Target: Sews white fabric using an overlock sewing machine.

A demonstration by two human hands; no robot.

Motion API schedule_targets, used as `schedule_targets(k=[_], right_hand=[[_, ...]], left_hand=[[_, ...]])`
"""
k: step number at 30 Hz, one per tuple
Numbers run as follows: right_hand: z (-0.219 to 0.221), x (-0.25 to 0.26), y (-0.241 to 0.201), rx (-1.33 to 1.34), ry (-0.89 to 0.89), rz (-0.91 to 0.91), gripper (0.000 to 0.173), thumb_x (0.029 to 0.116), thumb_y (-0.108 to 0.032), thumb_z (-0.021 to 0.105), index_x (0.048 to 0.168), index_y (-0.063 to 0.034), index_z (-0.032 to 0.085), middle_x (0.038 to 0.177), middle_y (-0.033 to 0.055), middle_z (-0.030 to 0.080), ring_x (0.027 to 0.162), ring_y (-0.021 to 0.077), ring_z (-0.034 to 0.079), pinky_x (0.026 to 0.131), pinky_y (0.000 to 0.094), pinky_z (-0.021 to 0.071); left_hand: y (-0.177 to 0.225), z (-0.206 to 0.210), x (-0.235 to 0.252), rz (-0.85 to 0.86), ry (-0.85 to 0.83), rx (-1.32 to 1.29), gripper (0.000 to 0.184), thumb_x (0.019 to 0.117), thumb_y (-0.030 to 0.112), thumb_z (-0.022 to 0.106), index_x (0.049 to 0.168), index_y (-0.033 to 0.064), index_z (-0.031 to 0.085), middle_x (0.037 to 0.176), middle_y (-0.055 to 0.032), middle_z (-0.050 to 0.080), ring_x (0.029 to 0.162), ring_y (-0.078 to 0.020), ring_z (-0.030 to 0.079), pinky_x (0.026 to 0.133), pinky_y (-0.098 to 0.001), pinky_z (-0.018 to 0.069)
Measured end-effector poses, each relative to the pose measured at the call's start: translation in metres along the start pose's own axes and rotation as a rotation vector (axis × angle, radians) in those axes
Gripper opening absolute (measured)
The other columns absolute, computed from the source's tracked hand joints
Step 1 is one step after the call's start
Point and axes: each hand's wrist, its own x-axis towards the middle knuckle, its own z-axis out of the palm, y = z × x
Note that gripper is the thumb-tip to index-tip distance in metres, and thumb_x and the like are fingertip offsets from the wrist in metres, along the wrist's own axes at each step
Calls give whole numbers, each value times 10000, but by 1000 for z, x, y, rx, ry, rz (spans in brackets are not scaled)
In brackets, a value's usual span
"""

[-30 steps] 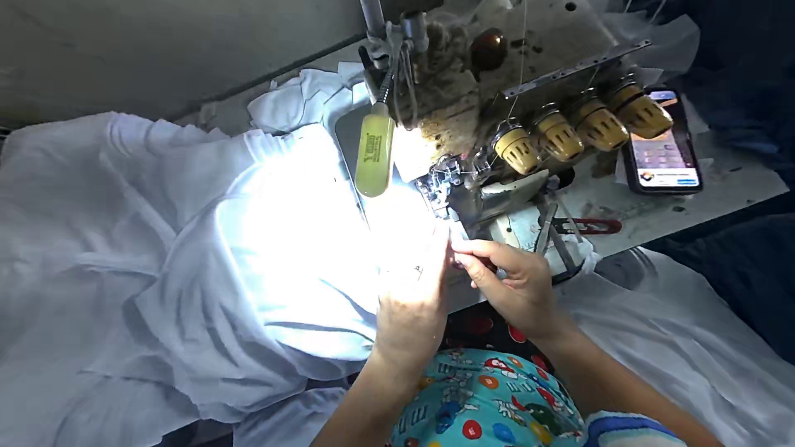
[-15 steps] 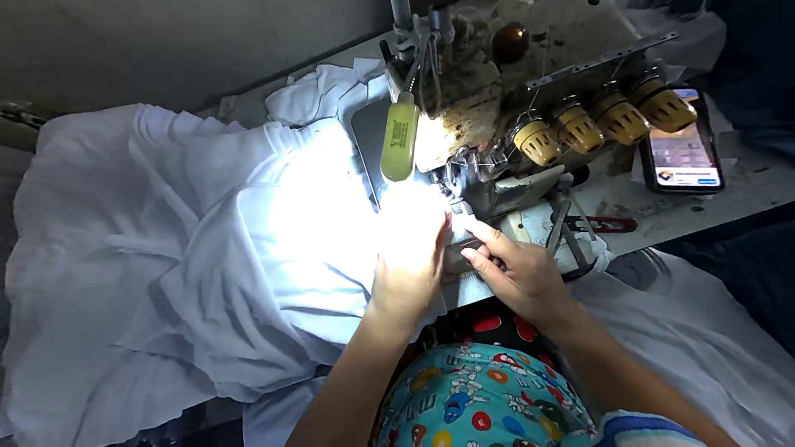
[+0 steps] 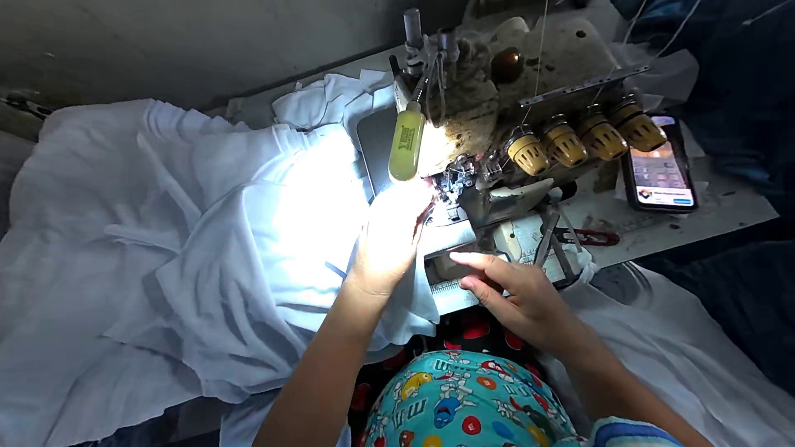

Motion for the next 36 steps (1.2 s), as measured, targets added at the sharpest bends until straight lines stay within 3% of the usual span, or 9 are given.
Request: schedule_targets(k=[13,15,19,21,23,26,29,32,36], right_hand=[[4,-9,-7,132,-111,15,285,1051,-203,532,1219,-63,714,922,36,739,724,42,664,671,201,564],[4,-9,-9,143,-122,14,278,1045,-195,538,1212,-62,715,926,36,739,729,34,663,678,189,563],[2,-5,-14,187,-127,-11,260,1046,-185,551,1199,-51,713,936,35,740,744,10,659,686,162,558],[1,-1,-16,214,-112,-56,242,1045,-173,562,1173,-36,715,945,39,741,751,-5,653,690,144,551],[3,6,-18,237,-61,-121,214,1034,-151,581,1128,-14,716,958,53,741,762,-11,648,702,134,543],[11,15,-19,135,48,-228,221,1030,-177,600,1174,-40,696,1124,98,704,800,31,633,717,156,532],[19,21,-16,-32,45,-309,292,1065,-198,527,1299,-68,644,1269,139,678,805,113,665,714,229,551],[13,23,-2,-64,9,-312,245,1037,-180,554,1178,-49,705,1028,116,737,796,164,694,724,313,576],[-20,30,13,-146,143,-130,172,949,-138,597,937,-17,718,880,90,700,771,88,651,709,228,547]], left_hand=[[-13,-4,18,88,3,-83,141,950,22,598,950,-18,733,984,-185,721,1016,-319,699,947,-422,534],[-17,-1,21,9,-21,-56,181,980,72,591,1040,-10,741,1069,-184,722,1084,-310,686,990,-431,517],[-73,51,9,-7,153,270,354,1016,282,534,1297,114,668,1322,-110,654,1286,-279,578,1113,-460,415],[-65,35,5,-18,157,332,305,1011,233,530,1249,124,687,1266,-91,673,1242,-287,596,1063,-470,443],[-31,-6,-6,-98,96,170,196,979,84,590,1123,15,705,1108,-157,696,1094,-309,653,981,-451,501],[0,-38,-40,-255,72,102,195,936,34,644,1092,-74,687,1003,-226,696,903,-331,704,801,-460,579],[17,-41,-67,-198,45,89,222,977,200,603,928,34,743,776,-93,665,674,-193,639,622,-334,541],[38,-35,-66,-92,-77,-15,269,1011,284,581,955,102,770,782,-50,723,699,-178,704,626,-357,565],[37,-16,-40,33,-47,-61,228,999,255,615,960,91,770,770,-56,707,689,-194,689,595,-383,541]])
